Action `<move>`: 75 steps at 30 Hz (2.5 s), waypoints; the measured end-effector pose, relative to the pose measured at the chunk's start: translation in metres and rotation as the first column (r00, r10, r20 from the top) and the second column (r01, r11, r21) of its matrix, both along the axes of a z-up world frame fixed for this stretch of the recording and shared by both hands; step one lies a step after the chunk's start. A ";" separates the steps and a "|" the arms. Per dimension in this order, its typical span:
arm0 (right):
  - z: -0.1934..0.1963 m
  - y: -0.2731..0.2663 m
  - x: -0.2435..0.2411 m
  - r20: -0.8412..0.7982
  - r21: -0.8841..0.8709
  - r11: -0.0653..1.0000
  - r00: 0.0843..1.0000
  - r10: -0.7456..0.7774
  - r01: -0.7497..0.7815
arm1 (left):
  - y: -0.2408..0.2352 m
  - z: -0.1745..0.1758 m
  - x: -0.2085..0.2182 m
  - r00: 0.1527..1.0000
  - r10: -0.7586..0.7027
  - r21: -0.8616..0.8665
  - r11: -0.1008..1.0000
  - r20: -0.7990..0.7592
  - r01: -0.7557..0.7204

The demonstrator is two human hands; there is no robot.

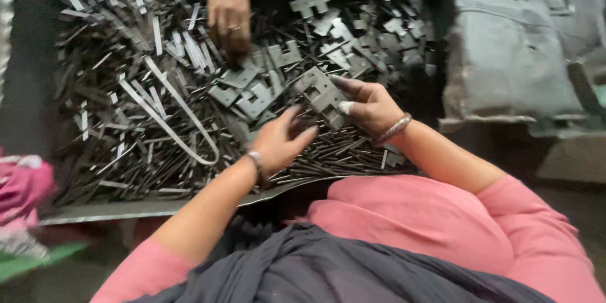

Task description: The person sorts small metal hinge components and long metal pins by hand from a large bin, placing the sorted hinges onto a padded surface.

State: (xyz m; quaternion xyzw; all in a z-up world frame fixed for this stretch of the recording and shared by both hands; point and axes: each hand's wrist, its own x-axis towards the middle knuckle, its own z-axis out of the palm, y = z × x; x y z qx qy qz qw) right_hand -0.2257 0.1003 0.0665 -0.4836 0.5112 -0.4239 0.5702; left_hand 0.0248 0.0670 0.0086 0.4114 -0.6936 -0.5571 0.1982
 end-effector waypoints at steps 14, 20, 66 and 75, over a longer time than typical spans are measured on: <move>0.023 0.025 -0.257 -0.941 -0.259 0.941 -0.277 -0.195 0.218 | -0.008 -0.023 0.076 0.792 -0.149 -0.576 0.610 0.592 0.545; 0.040 -0.054 -0.068 -0.961 -0.203 0.833 -0.059 -0.271 -0.515 | -0.013 -0.012 0.073 0.725 -0.237 -0.476 0.617 0.647 0.627; -0.013 -0.067 -0.025 0.191 0.352 0.848 0.857 -0.479 0.396 | -0.050 -0.012 0.051 0.495 0.738 0.820 0.567 -0.460 -0.083; -0.028 -0.038 0.075 -0.731 -0.160 0.844 0.636 0.247 -0.512 | -0.002 -0.033 -0.027 0.462 0.739 0.866 0.474 -0.490 0.160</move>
